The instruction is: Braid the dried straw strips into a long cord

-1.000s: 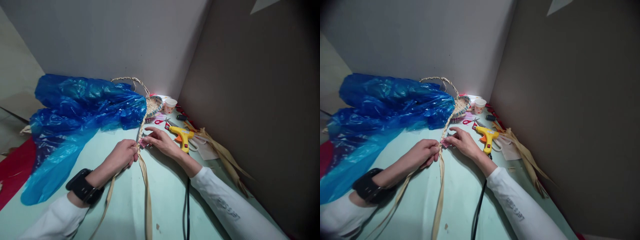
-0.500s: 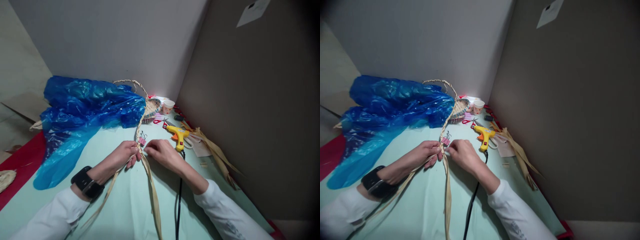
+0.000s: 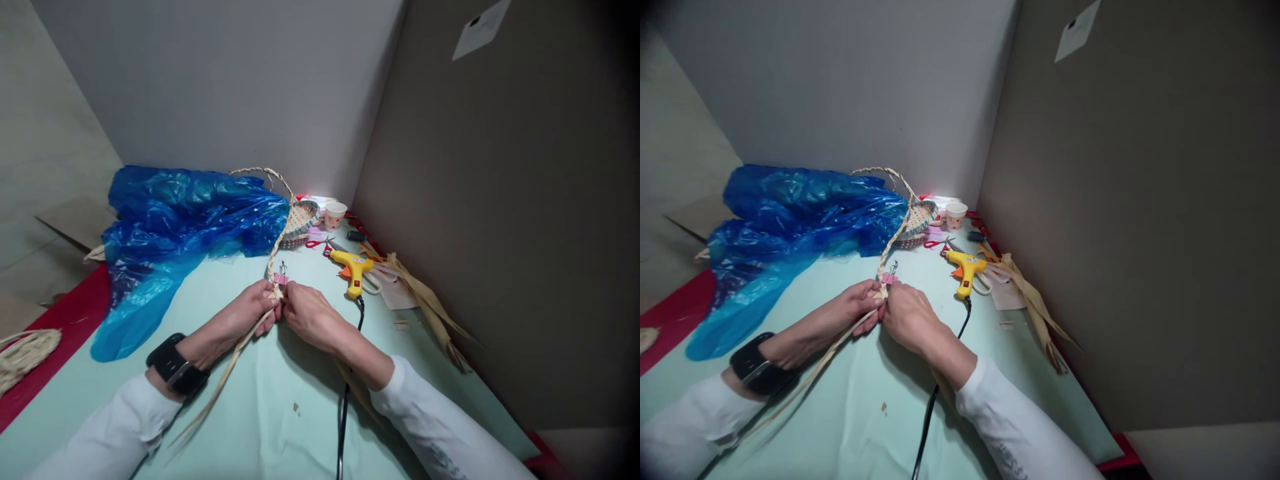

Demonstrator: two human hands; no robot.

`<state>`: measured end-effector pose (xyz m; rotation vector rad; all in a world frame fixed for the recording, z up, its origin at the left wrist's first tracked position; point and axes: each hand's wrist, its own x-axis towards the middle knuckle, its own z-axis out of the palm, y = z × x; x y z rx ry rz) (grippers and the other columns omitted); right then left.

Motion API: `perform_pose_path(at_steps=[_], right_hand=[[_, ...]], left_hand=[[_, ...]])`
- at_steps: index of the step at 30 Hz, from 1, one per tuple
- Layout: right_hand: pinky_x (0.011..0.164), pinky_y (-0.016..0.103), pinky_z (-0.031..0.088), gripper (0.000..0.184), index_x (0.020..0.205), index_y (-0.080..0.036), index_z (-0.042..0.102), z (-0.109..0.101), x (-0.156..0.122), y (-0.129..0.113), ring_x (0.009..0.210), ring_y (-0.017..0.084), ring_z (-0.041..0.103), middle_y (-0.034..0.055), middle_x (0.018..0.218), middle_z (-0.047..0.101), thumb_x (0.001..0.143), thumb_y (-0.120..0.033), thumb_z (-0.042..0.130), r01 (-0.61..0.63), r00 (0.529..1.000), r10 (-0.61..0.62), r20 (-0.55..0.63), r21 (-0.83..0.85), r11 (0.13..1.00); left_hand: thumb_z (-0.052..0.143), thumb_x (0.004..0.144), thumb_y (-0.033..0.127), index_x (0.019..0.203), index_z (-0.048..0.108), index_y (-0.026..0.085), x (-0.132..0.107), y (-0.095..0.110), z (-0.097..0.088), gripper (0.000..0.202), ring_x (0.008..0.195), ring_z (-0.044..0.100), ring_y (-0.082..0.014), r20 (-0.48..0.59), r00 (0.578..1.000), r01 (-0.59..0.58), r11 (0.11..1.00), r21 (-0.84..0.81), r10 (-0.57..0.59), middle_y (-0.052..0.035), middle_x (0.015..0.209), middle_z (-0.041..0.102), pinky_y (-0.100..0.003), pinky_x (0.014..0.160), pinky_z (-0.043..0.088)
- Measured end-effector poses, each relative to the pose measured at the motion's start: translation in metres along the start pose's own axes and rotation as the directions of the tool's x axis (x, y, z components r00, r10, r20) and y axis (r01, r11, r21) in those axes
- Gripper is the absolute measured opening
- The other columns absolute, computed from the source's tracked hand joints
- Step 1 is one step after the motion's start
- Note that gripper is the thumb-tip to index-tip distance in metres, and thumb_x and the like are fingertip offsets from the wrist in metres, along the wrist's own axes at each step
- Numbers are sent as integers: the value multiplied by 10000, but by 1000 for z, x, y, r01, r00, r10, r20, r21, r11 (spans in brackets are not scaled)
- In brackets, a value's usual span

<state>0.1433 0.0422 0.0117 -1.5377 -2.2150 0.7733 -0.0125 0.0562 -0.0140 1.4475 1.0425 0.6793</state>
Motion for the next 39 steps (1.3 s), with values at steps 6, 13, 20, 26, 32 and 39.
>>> perform_pose_path(at_steps=[6,13,20,26,32,39], right_hand=[[595,234,307,254,727,-149,575,5,6,8,644,129,471,40,703,576,883,-281,424,14,999,-11,-34,110,994],[535,221,275,269,637,-144,597,9,13,17,584,103,433,-17,569,488,845,-277,490,-62,991,87,-107,219,974],[559,199,324,202,689,-135,656,18,14,15,588,104,487,-2,602,578,816,-197,511,-102,979,143,-147,254,962],[617,228,344,182,701,-143,651,14,5,4,641,139,537,56,679,654,821,-177,518,-88,971,125,-203,181,980],[617,230,345,178,693,-140,658,16,4,4,632,143,550,65,664,663,793,-138,511,-61,969,102,-226,182,981],[587,208,356,198,699,-140,702,20,10,16,630,130,558,30,646,664,780,-195,530,-29,969,100,-228,295,955]], left_hand=[[420,829,262,752,448,211,-3,0,10,96,302,386,-89,-162,986,54,984,171,-26,66,413,514,-202,349,276],[460,843,273,669,529,196,-16,15,19,203,362,510,-119,-277,959,75,899,431,53,44,409,566,-229,486,363],[462,849,298,652,596,196,-20,17,21,259,566,583,-172,-330,929,74,792,607,166,-21,614,656,-267,598,338],[475,824,302,607,563,205,-16,16,15,254,634,537,-194,-377,905,103,760,642,196,-24,618,616,-274,604,300],[405,861,280,571,448,221,-19,16,27,300,563,515,-181,-375,909,137,720,680,180,-9,543,553,-269,579,316],[342,904,224,914,592,146,-27,13,49,262,665,622,-274,-315,923,160,523,837,222,-139,738,667,-327,601,319]])
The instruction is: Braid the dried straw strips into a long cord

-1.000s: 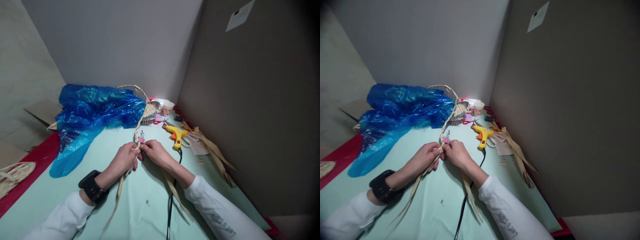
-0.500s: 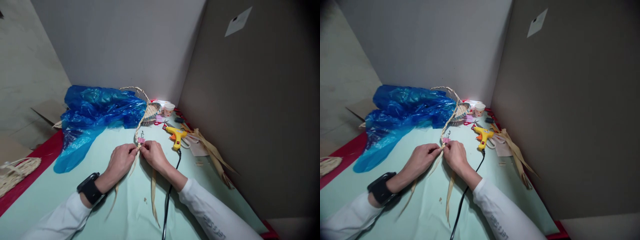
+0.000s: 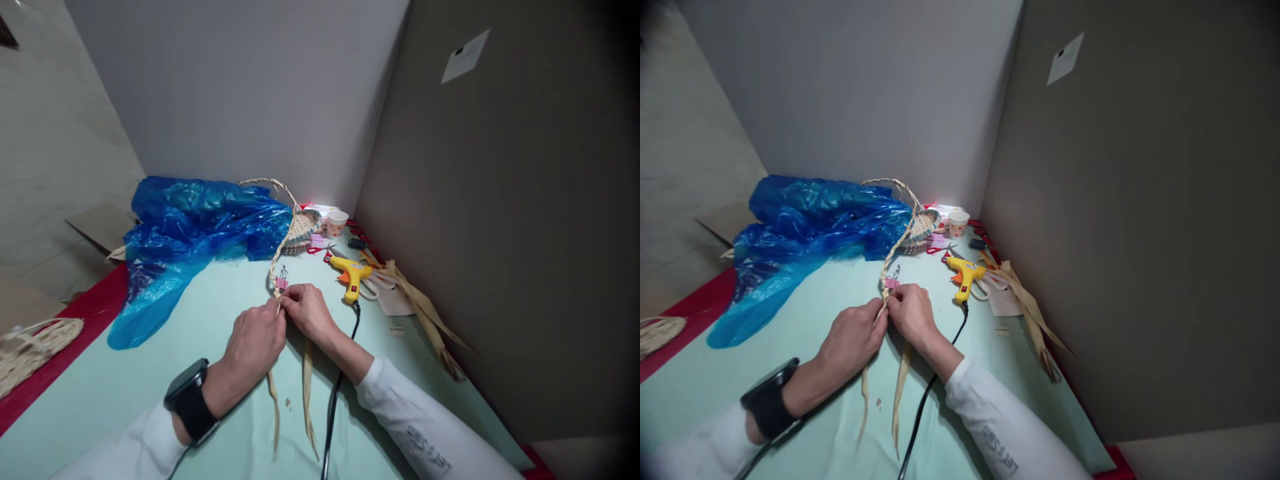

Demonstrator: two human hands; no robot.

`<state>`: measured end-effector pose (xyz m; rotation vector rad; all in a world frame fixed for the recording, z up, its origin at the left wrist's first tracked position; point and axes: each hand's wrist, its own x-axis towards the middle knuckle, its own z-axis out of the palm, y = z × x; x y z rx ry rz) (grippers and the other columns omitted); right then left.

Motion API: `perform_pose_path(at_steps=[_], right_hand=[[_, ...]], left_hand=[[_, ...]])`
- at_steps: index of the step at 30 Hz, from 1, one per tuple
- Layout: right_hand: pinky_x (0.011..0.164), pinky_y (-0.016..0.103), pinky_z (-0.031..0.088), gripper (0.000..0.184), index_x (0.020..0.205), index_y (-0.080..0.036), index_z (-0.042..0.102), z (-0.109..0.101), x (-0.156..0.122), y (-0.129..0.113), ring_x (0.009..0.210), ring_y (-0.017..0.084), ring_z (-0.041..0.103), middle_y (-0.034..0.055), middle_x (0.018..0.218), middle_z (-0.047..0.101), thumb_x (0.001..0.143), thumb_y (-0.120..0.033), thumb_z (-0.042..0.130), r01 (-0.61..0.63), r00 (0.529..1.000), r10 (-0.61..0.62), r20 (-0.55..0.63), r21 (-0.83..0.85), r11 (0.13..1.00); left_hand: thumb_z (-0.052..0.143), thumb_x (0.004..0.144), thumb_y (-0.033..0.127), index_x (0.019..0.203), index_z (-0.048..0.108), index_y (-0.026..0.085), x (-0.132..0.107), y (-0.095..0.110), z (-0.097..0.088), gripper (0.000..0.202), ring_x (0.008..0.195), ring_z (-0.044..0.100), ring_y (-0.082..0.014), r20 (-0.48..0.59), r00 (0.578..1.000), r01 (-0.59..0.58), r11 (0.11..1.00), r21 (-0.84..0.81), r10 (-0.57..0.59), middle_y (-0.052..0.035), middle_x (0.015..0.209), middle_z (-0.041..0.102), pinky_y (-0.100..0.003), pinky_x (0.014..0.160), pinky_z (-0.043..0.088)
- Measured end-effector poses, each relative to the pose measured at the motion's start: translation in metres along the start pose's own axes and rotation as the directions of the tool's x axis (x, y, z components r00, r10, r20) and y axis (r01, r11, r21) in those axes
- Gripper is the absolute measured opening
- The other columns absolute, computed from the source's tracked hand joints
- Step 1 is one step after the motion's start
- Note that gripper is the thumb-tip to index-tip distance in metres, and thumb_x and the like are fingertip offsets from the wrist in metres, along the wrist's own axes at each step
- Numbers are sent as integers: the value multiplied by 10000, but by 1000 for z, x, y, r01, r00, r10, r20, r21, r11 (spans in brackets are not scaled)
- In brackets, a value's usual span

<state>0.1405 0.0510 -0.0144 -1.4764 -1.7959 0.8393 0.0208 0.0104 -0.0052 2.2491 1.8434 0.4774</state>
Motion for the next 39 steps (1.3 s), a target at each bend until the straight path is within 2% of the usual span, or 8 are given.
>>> perform_pose_path(at_steps=[9,15,18,20,22,27,33,39], right_hand=[[561,208,347,196,631,-127,695,-2,3,2,592,119,516,-2,564,589,728,-198,540,-38,999,35,29,130,991],[590,203,368,149,648,-123,705,-2,4,6,630,118,520,1,617,621,706,-218,606,-49,997,34,69,229,972],[550,200,340,135,639,-114,703,-3,5,7,580,101,475,0,586,603,690,-192,605,-81,994,58,90,274,958],[505,199,294,151,643,-109,710,-5,4,7,529,85,412,-6,549,576,696,-206,606,-106,991,73,116,307,946],[472,200,249,177,647,-104,709,-6,3,5,496,73,351,-16,514,535,710,-230,602,-132,985,85,149,346,929],[433,192,230,154,664,-110,642,-10,2,-2,451,61,323,-37,503,472,734,-208,547,-217,965,135,223,401,890],[446,193,261,179,746,-112,668,-16,-1,-1,454,65,353,-24,539,515,784,-182,508,-208,954,128,272,291,934],[610,253,326,148,682,-138,666,-22,-6,-5,630,140,526,42,639,631,780,-160,558,-48,988,45,148,13,999]], left_hand=[[343,788,-28,1017,633,72,-18,13,13,382,742,643,-281,-7,993,-114,985,133,116,-214,878,671,-341,633,404],[404,782,14,945,665,84,-15,13,9,314,660,616,-275,5,992,-129,989,69,129,-197,816,671,-332,578,375],[515,820,233,794,663,153,-4,-4,-9,170,617,581,-255,-3,994,-107,993,-48,107,-121,708,647,-344,616,375],[488,839,308,656,615,182,8,-18,-22,256,716,574,-269,-73,997,9,955,-295,-32,-102,689,615,-364,704,381],[494,819,302,769,625,190,19,-31,-28,179,874,570,-280,-64,997,14,918,-395,-43,-105,847,644,-363,780,386],[501,781,365,776,571,179,33,-35,-11,199,560,549,-162,197,977,83,715,-694,78,-22,624,605,-268,552,412],[524,751,356,590,456,187,34,-27,1,242,453,309,-77,254,966,181,561,-808,55,41,533,416,-209,426,225],[555,747,351,614,533,174,34,-31,4,222,471,273,-83,242,970,201,592,-780,-10,64,514,371,-219,445,195]])
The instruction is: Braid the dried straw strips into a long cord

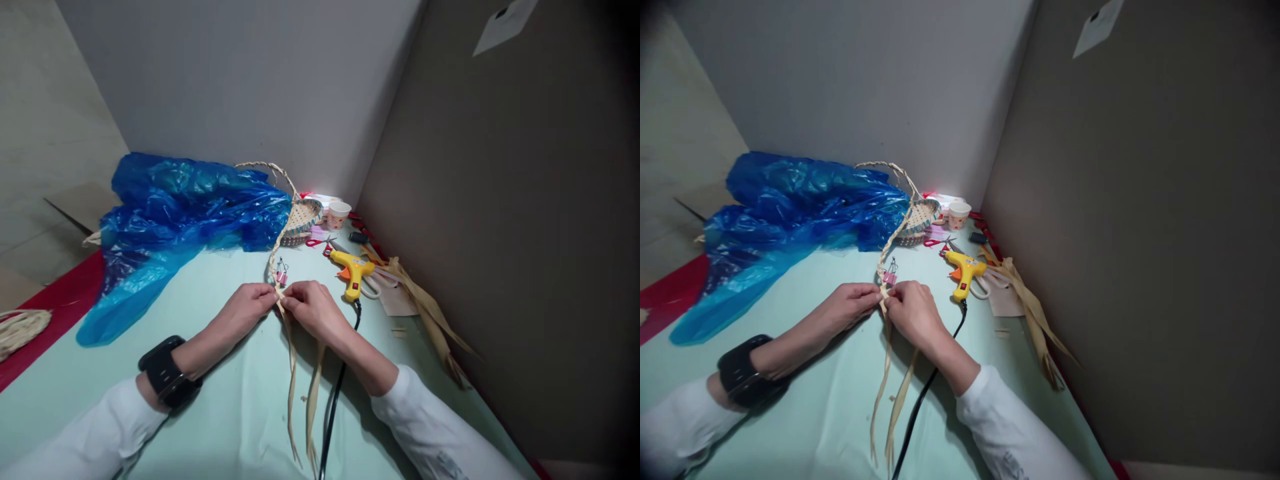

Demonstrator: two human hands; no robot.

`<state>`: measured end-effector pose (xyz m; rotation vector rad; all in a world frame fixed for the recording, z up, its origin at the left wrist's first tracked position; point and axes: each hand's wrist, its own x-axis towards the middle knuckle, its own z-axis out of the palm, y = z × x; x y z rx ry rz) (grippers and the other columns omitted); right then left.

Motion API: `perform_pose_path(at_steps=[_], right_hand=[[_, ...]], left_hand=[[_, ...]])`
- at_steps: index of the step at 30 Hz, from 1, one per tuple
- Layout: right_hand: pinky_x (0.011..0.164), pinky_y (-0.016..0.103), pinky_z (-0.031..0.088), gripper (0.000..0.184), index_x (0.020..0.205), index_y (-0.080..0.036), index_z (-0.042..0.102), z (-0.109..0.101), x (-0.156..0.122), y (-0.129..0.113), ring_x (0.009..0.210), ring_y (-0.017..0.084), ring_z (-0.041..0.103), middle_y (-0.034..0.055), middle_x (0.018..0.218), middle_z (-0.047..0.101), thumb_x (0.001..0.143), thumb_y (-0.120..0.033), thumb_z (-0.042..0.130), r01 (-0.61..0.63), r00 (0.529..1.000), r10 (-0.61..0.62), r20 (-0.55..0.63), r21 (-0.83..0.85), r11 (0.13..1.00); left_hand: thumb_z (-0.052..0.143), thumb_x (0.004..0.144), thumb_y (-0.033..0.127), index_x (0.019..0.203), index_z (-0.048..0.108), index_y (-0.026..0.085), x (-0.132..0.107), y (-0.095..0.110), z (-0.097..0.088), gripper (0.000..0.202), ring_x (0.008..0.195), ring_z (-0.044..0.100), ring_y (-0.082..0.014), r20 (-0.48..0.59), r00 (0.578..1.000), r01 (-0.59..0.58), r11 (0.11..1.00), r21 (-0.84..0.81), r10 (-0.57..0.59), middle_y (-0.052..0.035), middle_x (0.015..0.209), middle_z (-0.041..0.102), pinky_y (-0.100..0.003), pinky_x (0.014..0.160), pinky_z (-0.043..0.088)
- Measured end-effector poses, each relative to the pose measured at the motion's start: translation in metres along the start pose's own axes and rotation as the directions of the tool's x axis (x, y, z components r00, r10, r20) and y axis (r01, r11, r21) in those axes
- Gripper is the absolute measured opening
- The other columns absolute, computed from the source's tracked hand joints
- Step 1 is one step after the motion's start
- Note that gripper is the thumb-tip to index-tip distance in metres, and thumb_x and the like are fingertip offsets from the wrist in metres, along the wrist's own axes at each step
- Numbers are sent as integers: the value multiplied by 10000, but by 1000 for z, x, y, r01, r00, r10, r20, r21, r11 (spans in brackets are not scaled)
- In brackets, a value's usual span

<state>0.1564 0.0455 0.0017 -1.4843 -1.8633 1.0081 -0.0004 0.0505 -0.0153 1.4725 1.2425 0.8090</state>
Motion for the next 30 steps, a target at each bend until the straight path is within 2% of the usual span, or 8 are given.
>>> perform_pose_path(at_steps=[3,7,13,20,22,24,28,30], right_hand=[[607,289,297,167,741,-140,675,1,-6,-8,689,198,571,102,713,671,818,-189,534,3,997,-20,-69,-228,974],[559,306,299,202,872,-152,663,7,-13,-16,686,242,623,131,785,695,877,-205,468,54,993,-106,-44,-640,767],[563,315,392,256,941,-96,615,26,-24,-19,772,258,618,147,806,648,821,12,415,237,950,-303,76,-808,540],[558,342,430,220,905,-57,599,57,-40,-12,703,256,603,153,789,629,801,18,420,371,795,-590,143,-883,286],[594,338,427,190,901,-66,624,51,-41,-15,735,258,620,160,813,660,818,-28,458,431,792,-581,189,-846,313],[600,308,405,156,871,-116,650,35,-37,-19,718,224,625,111,795,681,861,-141,497,468,829,-525,190,-749,469],[662,264,380,283,862,-153,670,-2,-21,-22,738,160,611,73,836,691,940,-274,425,210,934,-326,-150,-508,835],[665,250,375,261,827,-142,663,-10,-11,-18,720,148,596,63,786,684,921,-232,436,163,973,-208,-97,-347,924]], left_hand=[[580,718,346,558,493,181,1,-2,2,246,477,272,-85,-50,999,3,999,44,-1,70,496,356,-226,464,194],[571,705,322,494,466,190,0,-2,5,270,463,317,-99,-112,994,3,997,78,5,61,438,387,-236,482,220],[569,679,294,537,505,181,-3,-5,7,193,518,401,-118,-129,992,10,999,-30,-14,45,503,470,-237,509,275],[581,717,376,603,453,192,-11,0,0,251,466,296,-80,-1,998,66,969,-239,-68,78,520,370,-230,462,229],[618,690,343,613,471,182,-12,2,-3,231,475,307,-76,28,997,76,962,-261,-71,72,536,393,-229,465,223],[631,662,283,602,475,176,-13,4,-6,198,469,292,-68,52,996,83,959,-270,-72,74,531,387,-227,459,194],[601,666,232,604,537,145,-14,11,-11,124,454,207,-51,105,993,82,960,-268,-55,75,537,365,-237,455,106],[590,676,226,646,591,123,-16,13,-12,108,458,193,-49,135,990,80,962,-261,-46,60,564,404,-242,458,91]])
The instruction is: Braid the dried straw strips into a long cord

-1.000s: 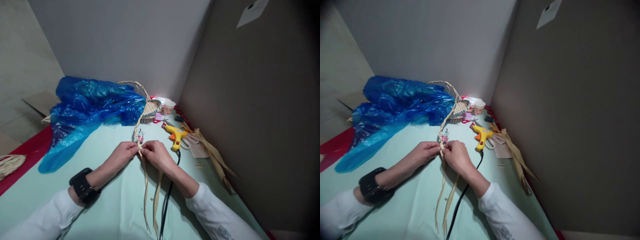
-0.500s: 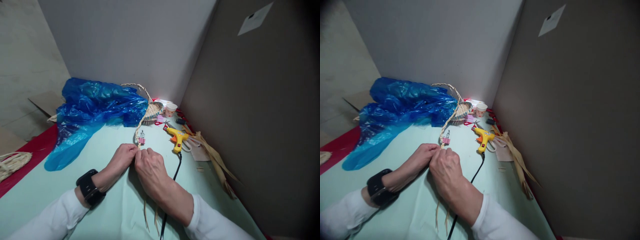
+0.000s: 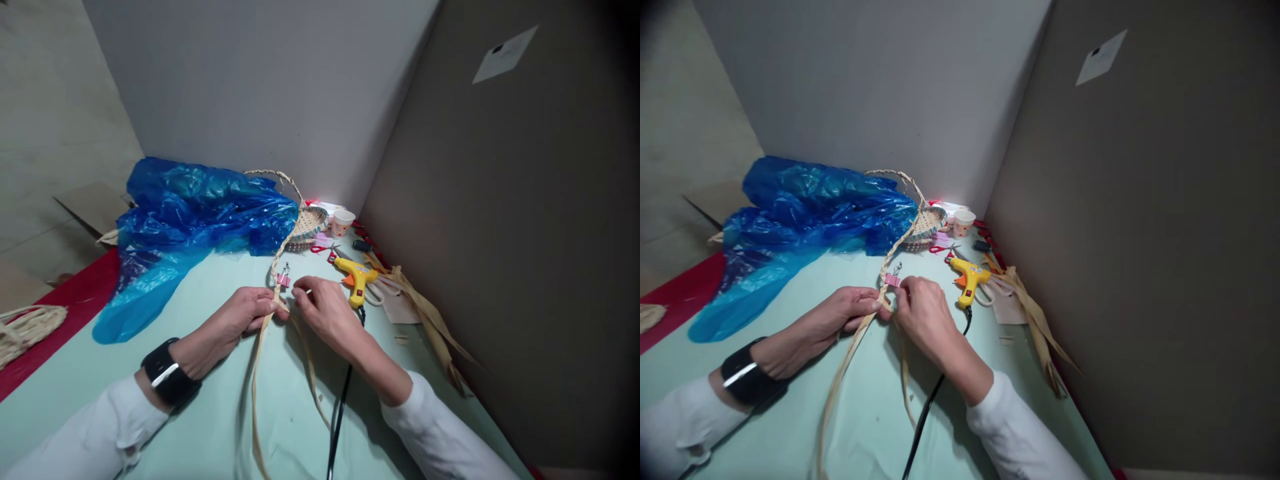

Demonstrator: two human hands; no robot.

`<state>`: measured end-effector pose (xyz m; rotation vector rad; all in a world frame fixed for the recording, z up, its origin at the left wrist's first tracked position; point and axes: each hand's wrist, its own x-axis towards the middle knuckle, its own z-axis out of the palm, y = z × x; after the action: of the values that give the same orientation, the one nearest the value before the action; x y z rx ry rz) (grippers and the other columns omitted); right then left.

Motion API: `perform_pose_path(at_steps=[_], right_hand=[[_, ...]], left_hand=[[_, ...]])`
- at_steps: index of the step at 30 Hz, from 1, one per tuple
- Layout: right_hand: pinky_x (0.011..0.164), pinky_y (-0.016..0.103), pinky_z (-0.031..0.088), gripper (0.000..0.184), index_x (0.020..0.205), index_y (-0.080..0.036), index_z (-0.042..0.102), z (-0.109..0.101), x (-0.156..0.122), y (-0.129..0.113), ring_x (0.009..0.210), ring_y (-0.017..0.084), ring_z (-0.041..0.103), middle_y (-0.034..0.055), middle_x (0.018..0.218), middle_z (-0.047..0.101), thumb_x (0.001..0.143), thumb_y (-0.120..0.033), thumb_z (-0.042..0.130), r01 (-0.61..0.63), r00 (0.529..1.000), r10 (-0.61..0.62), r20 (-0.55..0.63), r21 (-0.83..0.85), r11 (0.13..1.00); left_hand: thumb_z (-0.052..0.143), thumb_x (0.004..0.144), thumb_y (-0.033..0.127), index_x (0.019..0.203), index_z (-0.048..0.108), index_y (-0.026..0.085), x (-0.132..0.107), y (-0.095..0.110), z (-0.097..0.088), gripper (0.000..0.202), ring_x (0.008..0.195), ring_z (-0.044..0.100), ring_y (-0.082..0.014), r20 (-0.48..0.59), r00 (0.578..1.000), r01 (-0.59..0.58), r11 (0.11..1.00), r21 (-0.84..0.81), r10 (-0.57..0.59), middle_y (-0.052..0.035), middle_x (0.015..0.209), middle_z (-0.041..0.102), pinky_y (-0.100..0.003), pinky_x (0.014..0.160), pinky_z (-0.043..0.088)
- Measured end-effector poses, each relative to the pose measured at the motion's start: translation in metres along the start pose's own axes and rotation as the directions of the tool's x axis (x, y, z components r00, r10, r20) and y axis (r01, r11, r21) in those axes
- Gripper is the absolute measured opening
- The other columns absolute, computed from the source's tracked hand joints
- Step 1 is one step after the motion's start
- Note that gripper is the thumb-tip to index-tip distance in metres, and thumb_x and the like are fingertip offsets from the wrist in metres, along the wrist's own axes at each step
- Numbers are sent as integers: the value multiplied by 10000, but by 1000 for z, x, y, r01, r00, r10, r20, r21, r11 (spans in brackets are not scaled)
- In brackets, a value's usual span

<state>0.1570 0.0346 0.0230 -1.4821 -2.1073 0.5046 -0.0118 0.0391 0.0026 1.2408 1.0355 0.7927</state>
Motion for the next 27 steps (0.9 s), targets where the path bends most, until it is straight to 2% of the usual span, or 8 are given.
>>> perform_pose_path(at_steps=[3,5,9,14,16,19,21,27], right_hand=[[620,223,379,285,758,-142,612,8,8,6,605,112,568,25,673,651,926,-217,394,-79,964,5,266,266,961],[582,217,363,299,726,-143,588,15,11,7,529,94,522,1,607,604,926,-218,379,-118,948,10,318,323,939],[595,227,315,311,590,-139,595,19,14,10,564,92,459,-13,558,536,868,-213,477,-87,966,10,257,290,953],[547,222,287,307,659,-120,704,21,15,21,560,90,415,-14,565,564,838,-295,526,-115,972,41,230,320,940],[546,212,298,303,701,-111,720,25,15,23,585,94,440,-6,599,589,833,-304,526,-146,974,74,216,338,930],[539,202,303,256,731,-107,726,30,15,23,591,96,456,-4,602,586,803,-276,547,-179,975,120,186,346,921],[534,203,299,234,719,-111,722,31,14,22,571,93,451,-7,584,578,788,-260,555,-181,978,131,165,342,922],[534,234,258,221,573,-136,642,28,5,11,539,97,408,-16,503,508,758,-195,537,-123,992,114,49,297,947]], left_hand=[[580,675,229,664,581,136,-3,2,2,93,465,262,-57,27,1000,3,1000,-3,-3,44,577,449,-231,460,134],[593,666,242,676,548,159,-4,3,4,95,484,337,-70,11,1000,8,1000,-3,-8,41,579,478,-216,469,188],[615,681,294,746,532,174,-3,-1,7,161,487,397,-82,-70,997,22,998,62,-18,40,592,563,-205,486,246],[628,668,257,788,571,173,2,-7,3,158,502,469,-117,-112,993,-7,970,243,35,-10,666,695,-223,496,269],[615,690,264,783,577,183,1,-6,1,129,517,493,-130,-121,989,-36,934,354,84,11,628,676,-226,501,284],[535,771,321,768,570,200,-3,-2,-2,126,426,426,-126,-104,989,-39,875,482,102,77,435,507,-234,467,277],[484,804,330,722,582,201,-5,0,-3,182,406,398,-123,-92,990,-42,841,540,108,81,403,451,-240,460,276],[445,804,273,590,600,194,-8,5,4,276,491,482,-136,-158,971,-25,730,683,180,15,547,642,-256,542,338]])
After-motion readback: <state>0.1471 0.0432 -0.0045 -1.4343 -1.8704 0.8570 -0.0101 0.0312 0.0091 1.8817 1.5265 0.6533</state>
